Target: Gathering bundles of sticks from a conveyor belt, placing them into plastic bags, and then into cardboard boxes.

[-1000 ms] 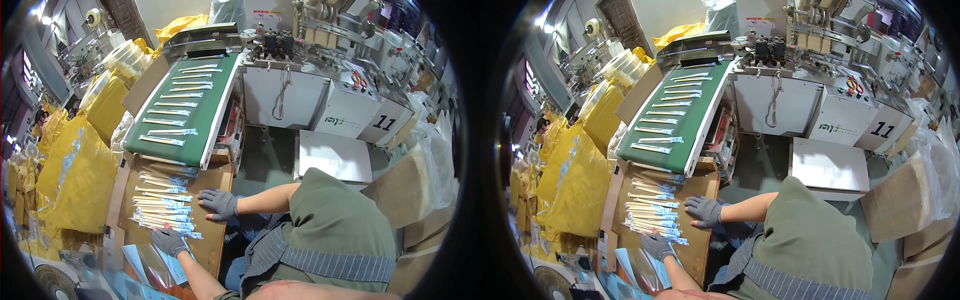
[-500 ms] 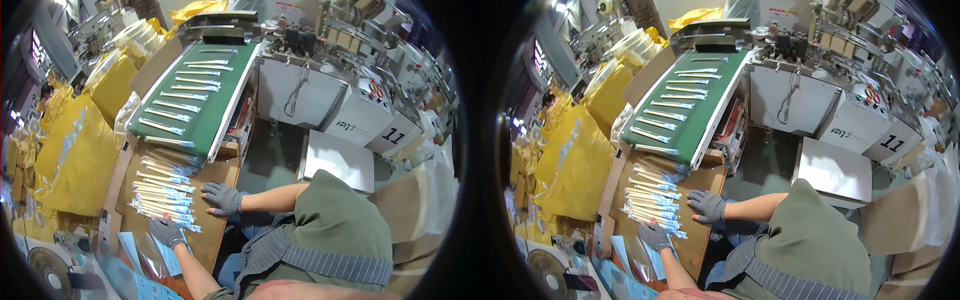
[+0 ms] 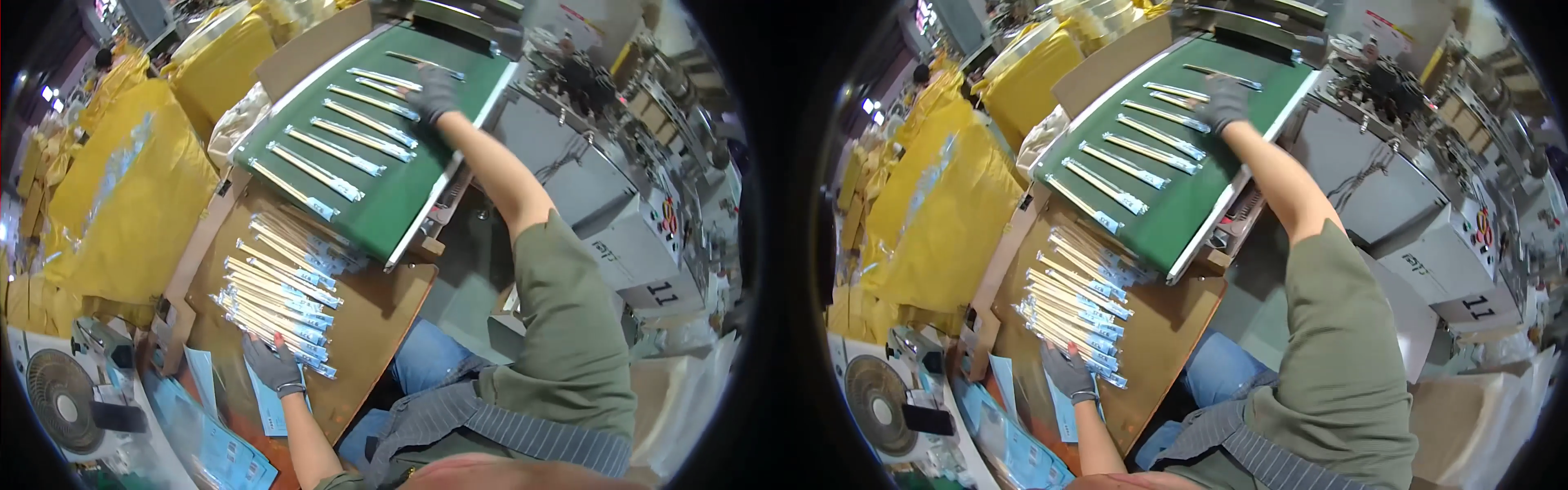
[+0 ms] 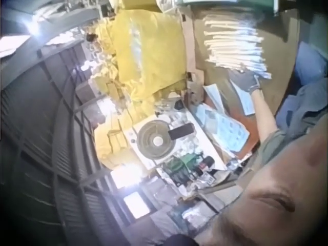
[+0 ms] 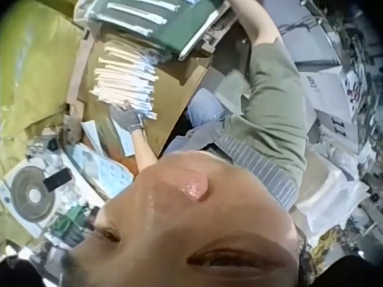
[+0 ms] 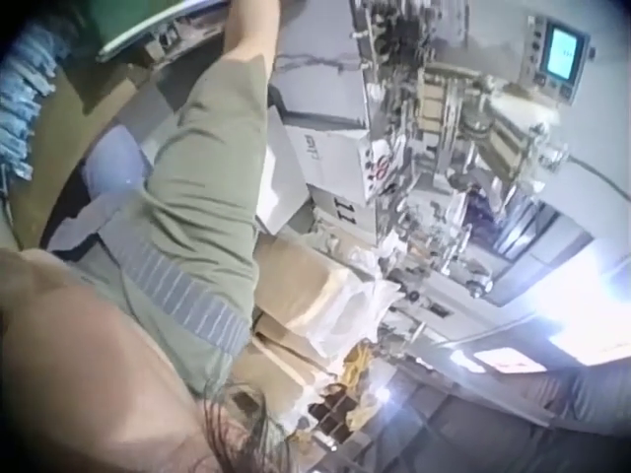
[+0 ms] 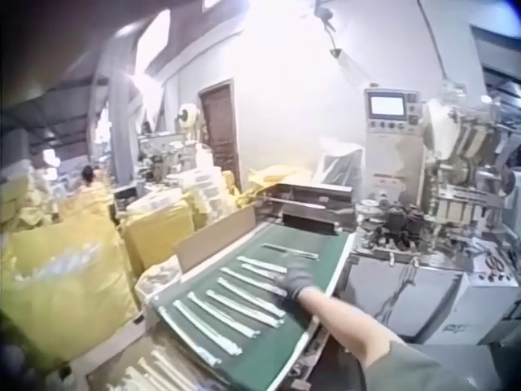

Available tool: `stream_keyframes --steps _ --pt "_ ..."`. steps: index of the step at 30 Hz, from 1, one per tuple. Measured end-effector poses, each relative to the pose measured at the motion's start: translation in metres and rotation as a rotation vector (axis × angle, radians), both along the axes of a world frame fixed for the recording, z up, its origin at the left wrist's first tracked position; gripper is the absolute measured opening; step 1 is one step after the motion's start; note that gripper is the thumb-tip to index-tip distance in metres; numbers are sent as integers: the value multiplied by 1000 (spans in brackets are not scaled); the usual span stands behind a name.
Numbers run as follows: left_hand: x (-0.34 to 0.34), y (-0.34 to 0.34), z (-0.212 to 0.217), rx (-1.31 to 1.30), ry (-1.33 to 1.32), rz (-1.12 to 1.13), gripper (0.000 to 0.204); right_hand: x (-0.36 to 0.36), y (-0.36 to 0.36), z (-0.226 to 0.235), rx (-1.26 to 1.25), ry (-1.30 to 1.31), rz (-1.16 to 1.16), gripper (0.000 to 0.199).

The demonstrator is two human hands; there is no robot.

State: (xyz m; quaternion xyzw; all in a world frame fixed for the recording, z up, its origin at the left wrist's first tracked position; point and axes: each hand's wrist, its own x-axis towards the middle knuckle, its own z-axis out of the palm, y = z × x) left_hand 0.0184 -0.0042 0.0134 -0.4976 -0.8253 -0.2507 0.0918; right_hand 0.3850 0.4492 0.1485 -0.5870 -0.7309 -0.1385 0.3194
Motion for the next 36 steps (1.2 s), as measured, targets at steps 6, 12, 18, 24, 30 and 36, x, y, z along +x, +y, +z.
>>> stream_keyframes --steps 6,12,18,24,30,36 --pt "8 6 10 19 -53 -13 56 60 66 -1 -557 91 -112 92" --pt "2 -2 8 20 -11 -11 58 -63 -34 -13 -269 -74 716 55" --pt "3 7 24 -190 85 -8 61 -154 -176 -9 -319 -246 920 64" --pt "-1 58 29 13 -573 211 68 -244 -193 -48 -1001 89 400 79" --pt "4 96 40 661 -1868 146 66 -294 -253 -63 -1027 48 578 80" --pt "1 66 71 366 -1413 75 68 -284 -270 -73 -1558 1018 832 50"
